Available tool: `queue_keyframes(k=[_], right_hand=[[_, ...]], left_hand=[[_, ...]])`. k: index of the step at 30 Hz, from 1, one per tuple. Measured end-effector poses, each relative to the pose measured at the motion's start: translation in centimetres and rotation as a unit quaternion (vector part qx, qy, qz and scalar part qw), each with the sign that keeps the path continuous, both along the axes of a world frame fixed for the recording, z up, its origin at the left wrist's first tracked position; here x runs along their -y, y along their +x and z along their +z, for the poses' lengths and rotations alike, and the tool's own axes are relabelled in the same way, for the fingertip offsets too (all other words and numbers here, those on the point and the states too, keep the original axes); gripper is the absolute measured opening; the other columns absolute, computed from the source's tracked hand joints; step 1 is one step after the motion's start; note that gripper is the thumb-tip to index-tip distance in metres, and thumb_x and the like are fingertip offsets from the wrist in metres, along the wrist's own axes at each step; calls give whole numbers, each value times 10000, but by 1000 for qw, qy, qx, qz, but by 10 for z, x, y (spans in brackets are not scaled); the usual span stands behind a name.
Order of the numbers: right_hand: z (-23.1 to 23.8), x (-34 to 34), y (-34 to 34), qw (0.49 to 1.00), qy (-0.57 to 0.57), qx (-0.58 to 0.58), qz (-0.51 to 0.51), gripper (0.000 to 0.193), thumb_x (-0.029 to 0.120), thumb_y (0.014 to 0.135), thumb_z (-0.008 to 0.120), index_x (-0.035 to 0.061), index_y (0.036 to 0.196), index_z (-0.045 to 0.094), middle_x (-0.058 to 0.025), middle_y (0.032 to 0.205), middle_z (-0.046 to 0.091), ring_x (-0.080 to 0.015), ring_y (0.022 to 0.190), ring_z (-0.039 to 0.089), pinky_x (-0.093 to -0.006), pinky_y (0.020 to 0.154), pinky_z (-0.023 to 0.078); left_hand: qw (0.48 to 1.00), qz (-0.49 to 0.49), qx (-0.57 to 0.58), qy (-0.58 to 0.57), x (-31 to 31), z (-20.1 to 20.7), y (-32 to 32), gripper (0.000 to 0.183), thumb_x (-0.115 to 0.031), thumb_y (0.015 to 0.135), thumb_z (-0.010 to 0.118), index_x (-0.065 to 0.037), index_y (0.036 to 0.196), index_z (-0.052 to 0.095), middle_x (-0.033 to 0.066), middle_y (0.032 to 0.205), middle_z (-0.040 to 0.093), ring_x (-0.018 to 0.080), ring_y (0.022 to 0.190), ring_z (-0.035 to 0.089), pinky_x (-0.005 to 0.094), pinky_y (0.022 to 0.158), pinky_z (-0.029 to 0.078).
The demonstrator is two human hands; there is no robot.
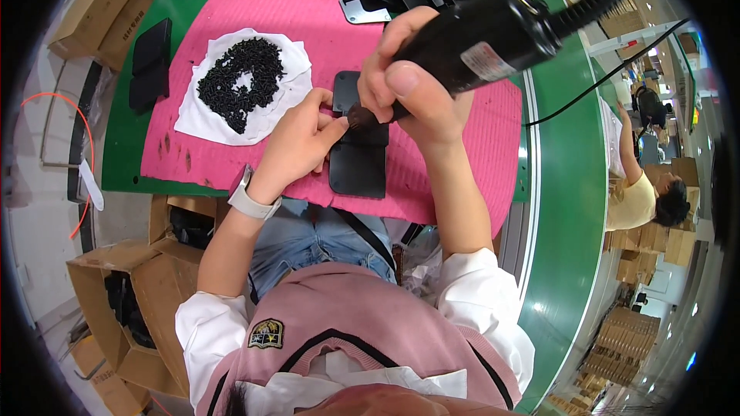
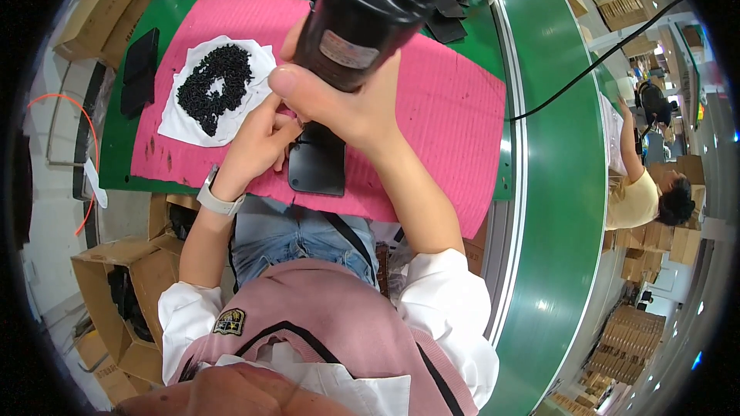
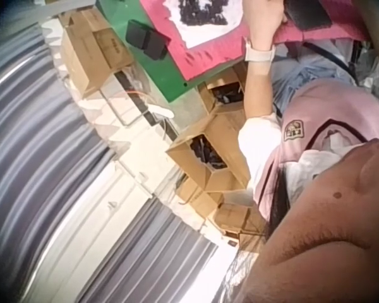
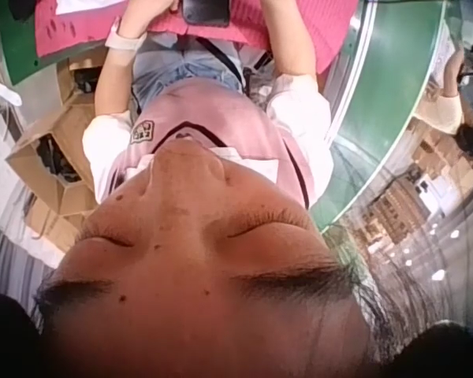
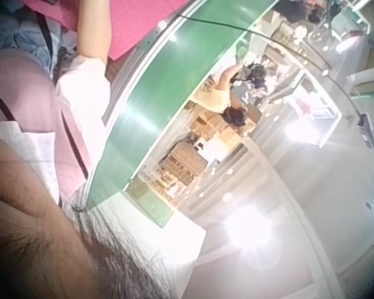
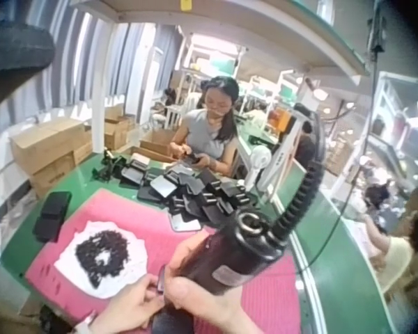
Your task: Assembling small plastic components by inserting screws using an electric screwdriver.
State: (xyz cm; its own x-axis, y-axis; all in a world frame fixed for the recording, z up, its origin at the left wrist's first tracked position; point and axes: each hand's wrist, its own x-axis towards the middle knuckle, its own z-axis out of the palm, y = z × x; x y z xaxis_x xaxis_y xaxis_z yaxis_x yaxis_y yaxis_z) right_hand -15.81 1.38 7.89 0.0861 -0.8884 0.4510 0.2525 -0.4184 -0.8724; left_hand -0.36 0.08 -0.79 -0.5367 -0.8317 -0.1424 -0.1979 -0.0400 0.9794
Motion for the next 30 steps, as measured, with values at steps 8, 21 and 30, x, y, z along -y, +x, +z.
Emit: queue_keyframes(k=[8,21,30], right_hand=[[4,10,0,997,-2,-38,61,309,186,770,644,-5,920,452,-63,577,472,-113,411,416,-253,403,355],[4,18,8,987,-29,-72,141,370,213,629,752,-22,822,541,-45,661,531,-121,528,518,-235,494,427],[16,29,10,970,-24,-126,205,271,105,584,702,-6,761,529,-41,641,526,-113,540,492,-239,498,408]], left_hand=[[999,3,22,-23,0,-5,0,240,-146,860,578,4,1021,485,80,553,586,173,396,527,313,412,380],[998,19,47,-40,-1,-4,1,226,-176,852,587,-15,979,493,89,579,600,210,466,576,339,473,405],[995,18,49,-81,-3,-8,0,252,-207,849,594,-21,996,509,91,589,600,220,510,599,346,490,419]])
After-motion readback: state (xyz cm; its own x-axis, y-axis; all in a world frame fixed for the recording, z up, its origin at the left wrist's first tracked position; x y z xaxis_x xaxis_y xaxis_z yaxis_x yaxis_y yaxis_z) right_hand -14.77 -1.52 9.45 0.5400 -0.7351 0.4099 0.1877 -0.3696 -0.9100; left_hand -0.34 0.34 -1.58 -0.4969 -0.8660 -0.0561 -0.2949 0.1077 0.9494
